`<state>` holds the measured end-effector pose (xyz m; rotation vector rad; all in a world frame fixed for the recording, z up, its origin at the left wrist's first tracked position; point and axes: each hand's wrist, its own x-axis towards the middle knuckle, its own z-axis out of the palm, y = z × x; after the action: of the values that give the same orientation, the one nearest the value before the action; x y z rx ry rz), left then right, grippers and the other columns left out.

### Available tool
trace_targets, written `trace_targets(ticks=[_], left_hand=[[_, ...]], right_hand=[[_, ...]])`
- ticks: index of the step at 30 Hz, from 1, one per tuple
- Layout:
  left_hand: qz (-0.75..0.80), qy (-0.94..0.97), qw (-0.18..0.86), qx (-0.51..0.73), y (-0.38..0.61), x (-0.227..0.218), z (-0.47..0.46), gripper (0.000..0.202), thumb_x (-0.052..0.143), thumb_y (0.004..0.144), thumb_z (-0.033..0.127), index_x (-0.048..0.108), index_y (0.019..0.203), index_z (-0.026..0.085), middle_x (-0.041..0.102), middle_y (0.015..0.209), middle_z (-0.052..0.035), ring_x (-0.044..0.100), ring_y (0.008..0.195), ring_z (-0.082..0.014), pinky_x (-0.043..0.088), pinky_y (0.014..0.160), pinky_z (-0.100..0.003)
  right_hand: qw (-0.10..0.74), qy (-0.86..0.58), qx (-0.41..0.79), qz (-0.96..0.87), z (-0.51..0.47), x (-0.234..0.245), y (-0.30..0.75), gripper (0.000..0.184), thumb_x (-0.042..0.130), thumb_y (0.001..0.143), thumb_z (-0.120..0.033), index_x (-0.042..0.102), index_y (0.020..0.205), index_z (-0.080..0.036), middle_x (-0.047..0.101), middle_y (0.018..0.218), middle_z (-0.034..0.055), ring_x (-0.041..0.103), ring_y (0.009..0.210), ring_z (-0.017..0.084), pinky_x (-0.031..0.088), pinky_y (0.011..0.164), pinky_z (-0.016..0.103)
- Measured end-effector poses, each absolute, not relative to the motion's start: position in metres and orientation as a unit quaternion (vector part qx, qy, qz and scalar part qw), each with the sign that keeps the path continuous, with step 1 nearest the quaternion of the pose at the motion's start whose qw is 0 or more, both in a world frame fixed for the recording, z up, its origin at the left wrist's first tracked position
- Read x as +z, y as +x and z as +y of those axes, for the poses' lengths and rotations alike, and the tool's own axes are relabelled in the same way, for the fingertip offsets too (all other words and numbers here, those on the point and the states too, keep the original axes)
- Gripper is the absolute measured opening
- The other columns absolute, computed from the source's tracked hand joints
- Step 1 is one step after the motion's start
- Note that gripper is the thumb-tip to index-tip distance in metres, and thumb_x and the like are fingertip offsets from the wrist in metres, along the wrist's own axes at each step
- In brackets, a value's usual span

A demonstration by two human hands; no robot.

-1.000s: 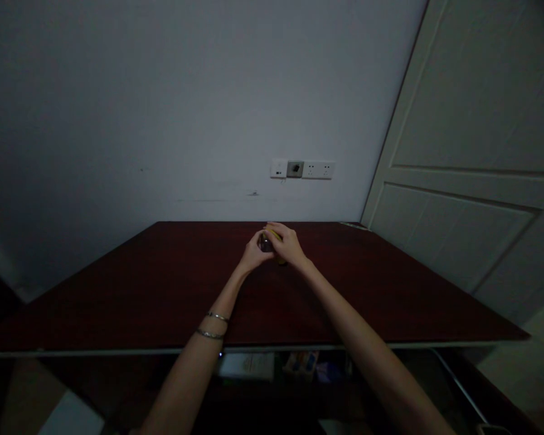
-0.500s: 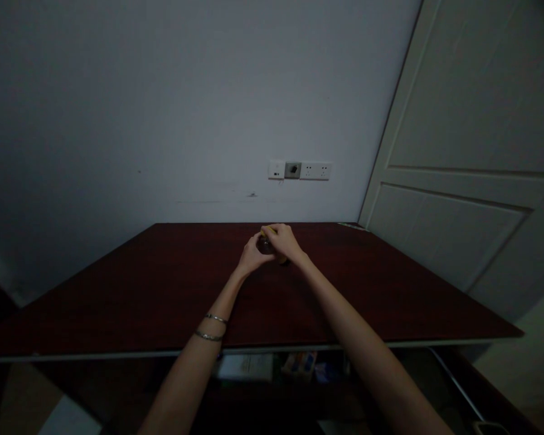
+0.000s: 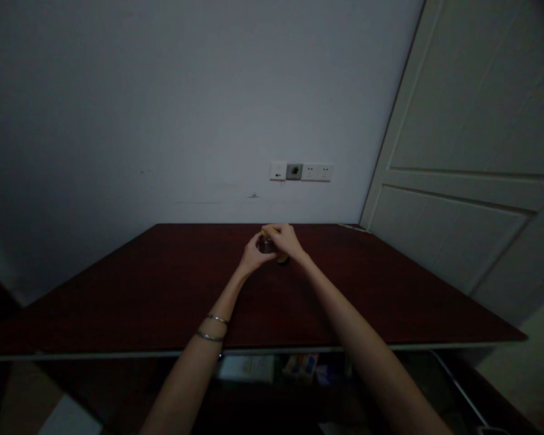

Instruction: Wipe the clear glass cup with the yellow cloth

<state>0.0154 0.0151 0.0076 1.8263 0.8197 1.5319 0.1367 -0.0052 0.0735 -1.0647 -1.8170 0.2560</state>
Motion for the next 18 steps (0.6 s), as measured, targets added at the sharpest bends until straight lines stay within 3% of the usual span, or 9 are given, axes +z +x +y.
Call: trace_targets(ticks=[3, 7, 11, 14, 18], left_hand=[[0.309, 0.685, 0.32, 0.578, 0.017, 0.008, 0.012, 0.076, 0.078, 0.044, 0.022, 0.05, 0.114, 0.012, 0.06, 0.103, -0.0113, 0.056, 0.095, -0.0213, 0.042, 0.086, -0.036], [0.302, 0.693, 0.328, 0.566, 0.018, 0.008, 0.012, 0.073, 0.077, 0.046, 0.022, 0.05, 0.113, 0.011, 0.061, 0.1, -0.0109, 0.057, 0.092, -0.0206, 0.044, 0.083, -0.034], [0.324, 0.698, 0.299, 0.564, 0.015, 0.005, 0.018, 0.06, 0.074, 0.051, 0.022, 0.054, 0.106, 0.011, 0.063, 0.092, -0.0076, 0.058, 0.083, -0.0182, 0.046, 0.075, -0.03], [0.34, 0.687, 0.292, 0.572, 0.013, 0.004, 0.022, 0.045, 0.069, 0.055, 0.021, 0.057, 0.097, 0.01, 0.063, 0.086, -0.0064, 0.058, 0.077, -0.0165, 0.046, 0.069, -0.027], [0.323, 0.674, 0.322, 0.582, 0.015, 0.008, 0.018, 0.046, 0.07, 0.054, 0.023, 0.056, 0.096, 0.011, 0.063, 0.085, -0.0056, 0.058, 0.074, -0.0158, 0.046, 0.067, -0.026]], right_hand=[[0.465, -0.484, 0.15, -0.726, 0.003, 0.078, 0.143, 0.038, 0.047, 0.076, -0.043, 0.069, 0.07, -0.013, 0.066, 0.063, 0.0034, 0.06, 0.062, 0.016, 0.041, 0.055, 0.023], [0.462, -0.487, 0.115, -0.732, 0.0, 0.075, 0.141, 0.037, 0.045, 0.078, -0.04, 0.068, 0.069, -0.013, 0.066, 0.062, 0.0037, 0.059, 0.062, 0.015, 0.04, 0.056, 0.022], [0.478, -0.416, 0.042, -0.772, -0.016, 0.068, 0.135, 0.029, 0.045, 0.08, -0.033, 0.07, 0.079, -0.018, 0.069, 0.084, 0.0044, 0.062, 0.079, 0.016, 0.044, 0.073, 0.025], [0.467, -0.341, 0.03, -0.815, -0.027, 0.066, 0.137, 0.021, 0.052, 0.076, -0.029, 0.069, 0.087, -0.023, 0.062, 0.109, 0.0047, 0.056, 0.101, 0.019, 0.041, 0.089, 0.03], [0.46, -0.29, 0.085, -0.835, -0.025, 0.067, 0.146, 0.021, 0.056, 0.074, -0.029, 0.068, 0.09, -0.026, 0.058, 0.116, 0.0025, 0.054, 0.107, 0.019, 0.04, 0.093, 0.033]])
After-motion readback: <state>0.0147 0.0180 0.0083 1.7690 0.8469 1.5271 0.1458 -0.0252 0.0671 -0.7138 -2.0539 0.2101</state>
